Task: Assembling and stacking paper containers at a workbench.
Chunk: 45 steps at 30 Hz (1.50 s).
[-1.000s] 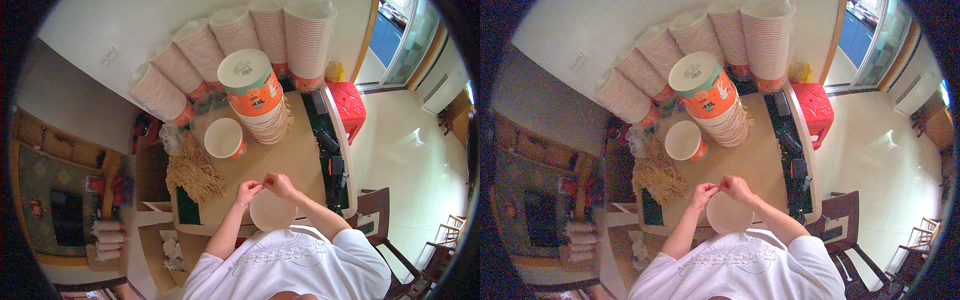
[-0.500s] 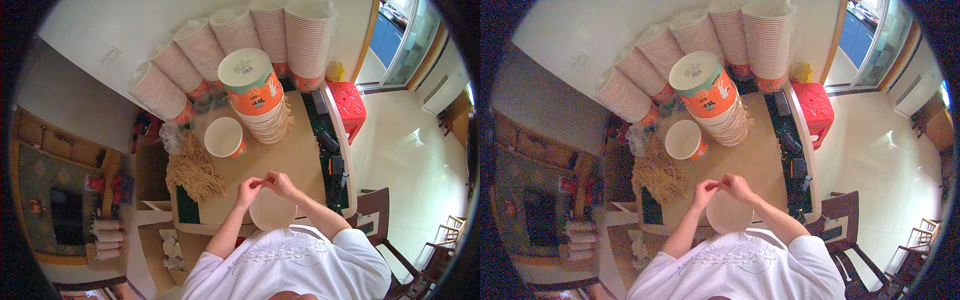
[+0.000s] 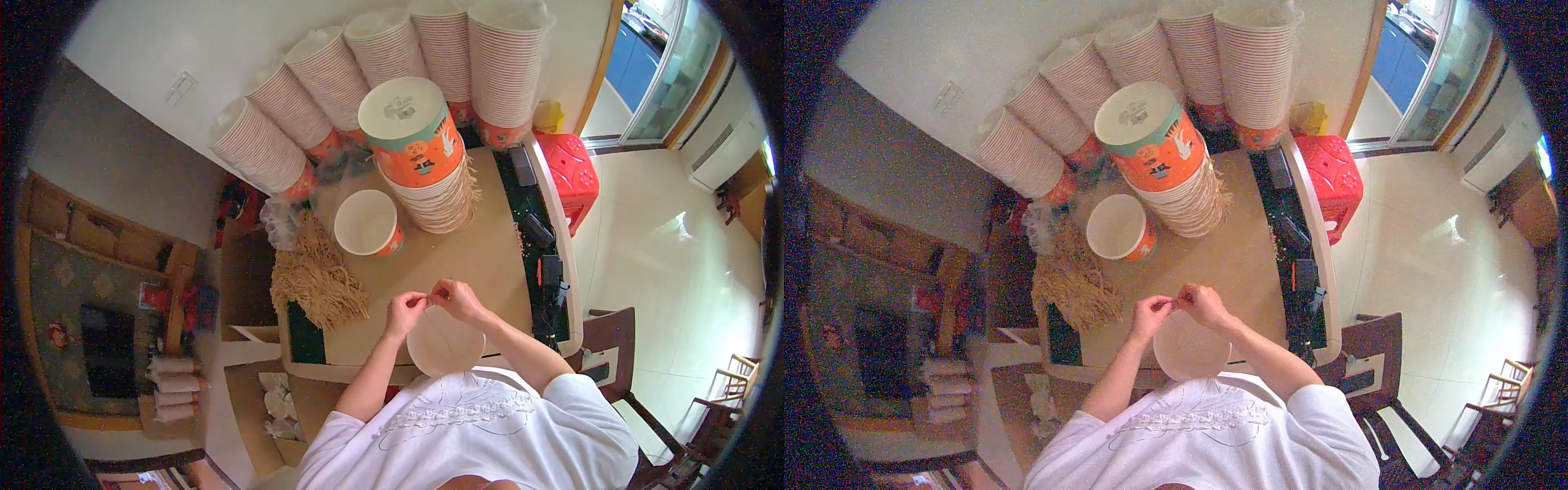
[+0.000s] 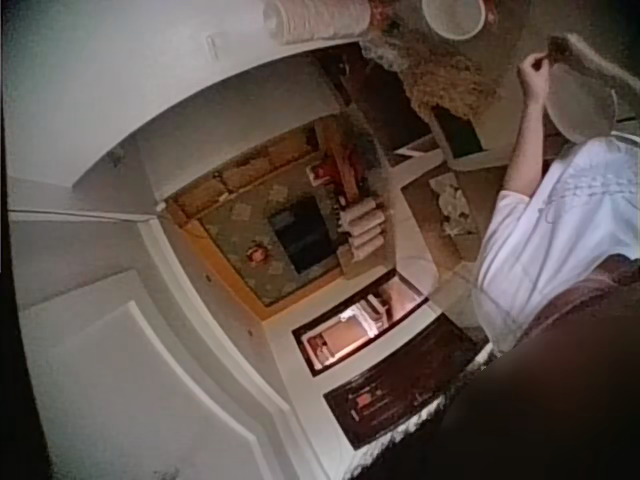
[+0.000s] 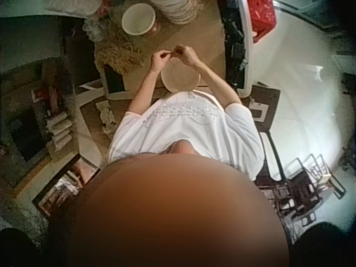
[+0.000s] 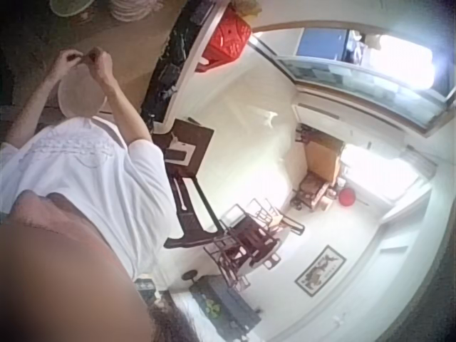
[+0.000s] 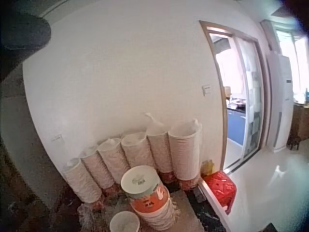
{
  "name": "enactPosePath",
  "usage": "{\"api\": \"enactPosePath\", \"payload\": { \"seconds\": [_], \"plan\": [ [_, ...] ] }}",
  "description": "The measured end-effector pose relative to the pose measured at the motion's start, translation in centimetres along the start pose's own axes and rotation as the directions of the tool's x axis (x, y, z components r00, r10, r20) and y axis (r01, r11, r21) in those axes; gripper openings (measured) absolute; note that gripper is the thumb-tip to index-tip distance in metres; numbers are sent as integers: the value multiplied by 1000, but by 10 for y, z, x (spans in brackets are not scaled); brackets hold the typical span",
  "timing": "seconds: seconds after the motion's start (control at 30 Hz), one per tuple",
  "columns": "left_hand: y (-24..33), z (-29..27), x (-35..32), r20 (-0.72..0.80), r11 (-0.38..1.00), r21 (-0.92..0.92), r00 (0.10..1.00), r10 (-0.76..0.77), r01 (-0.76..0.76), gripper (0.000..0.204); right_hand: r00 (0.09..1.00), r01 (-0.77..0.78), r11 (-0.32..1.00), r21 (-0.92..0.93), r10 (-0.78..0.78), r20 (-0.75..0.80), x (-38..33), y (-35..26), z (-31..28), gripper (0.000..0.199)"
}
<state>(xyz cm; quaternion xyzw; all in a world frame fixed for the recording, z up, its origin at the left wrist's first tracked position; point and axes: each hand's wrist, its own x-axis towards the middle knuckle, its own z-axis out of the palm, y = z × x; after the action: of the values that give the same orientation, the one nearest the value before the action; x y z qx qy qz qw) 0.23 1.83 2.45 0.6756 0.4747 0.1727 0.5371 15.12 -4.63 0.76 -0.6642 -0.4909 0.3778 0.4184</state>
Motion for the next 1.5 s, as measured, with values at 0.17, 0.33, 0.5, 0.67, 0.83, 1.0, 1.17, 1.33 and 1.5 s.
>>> {"api": "enactPosePath", "payload": {
  "seconds": [0.17, 0.33, 0.5, 0.67, 0.83, 1.0, 1.17, 1.33, 1.5],
  "plan": [
    [-7, -4, 1, 39, 998, -57, 999, 36, -34, 12, 999, -26, 997, 67, 25, 25, 2, 0, 1, 14],
    [-1, -3, 0, 60, 997, -45, 996, 67, -65, 14, 999, -32, 997, 72, 30, 25, 2, 1, 1, 15],
    [-7, -2, 1, 43, 992, 93, 995, 85, -88, 10, 998, -56, 997, 51, 54, 42, 1, -4, -1, 15],
    [-12, -1, 3, 33, 994, -113, 999, 4, 0, 8, 993, -96, 991, 97, 89, 78, 2, 3, 2, 16],
    [-17, -3, 2, 35, 971, -240, 999, -11, 19, 7, 979, -115, 993, -9, 115, 171, 2, -5, 1, 23],
    [-23, -3, 3, 35, 971, -236, 999, -23, 31, 7, 982, -114, 993, 15, 110, 154, 5, -4, 4, 16],
    [-23, 0, 4, 30, 974, -220, 998, -46, 51, 5, 989, -90, 994, 59, 82, 124, 6, 2, 6, 14],
    [-32, 0, 3, 10, 973, -224, 998, -60, 61, 4, 990, -73, 997, 20, 70, 123, 5, -3, 6, 14],
    [-24, -1, -1, 8, 962, -260, 996, -87, 87, 4, 991, -92, 990, -109, 101, 89, 4, -8, 5, 17]
  ]
}}
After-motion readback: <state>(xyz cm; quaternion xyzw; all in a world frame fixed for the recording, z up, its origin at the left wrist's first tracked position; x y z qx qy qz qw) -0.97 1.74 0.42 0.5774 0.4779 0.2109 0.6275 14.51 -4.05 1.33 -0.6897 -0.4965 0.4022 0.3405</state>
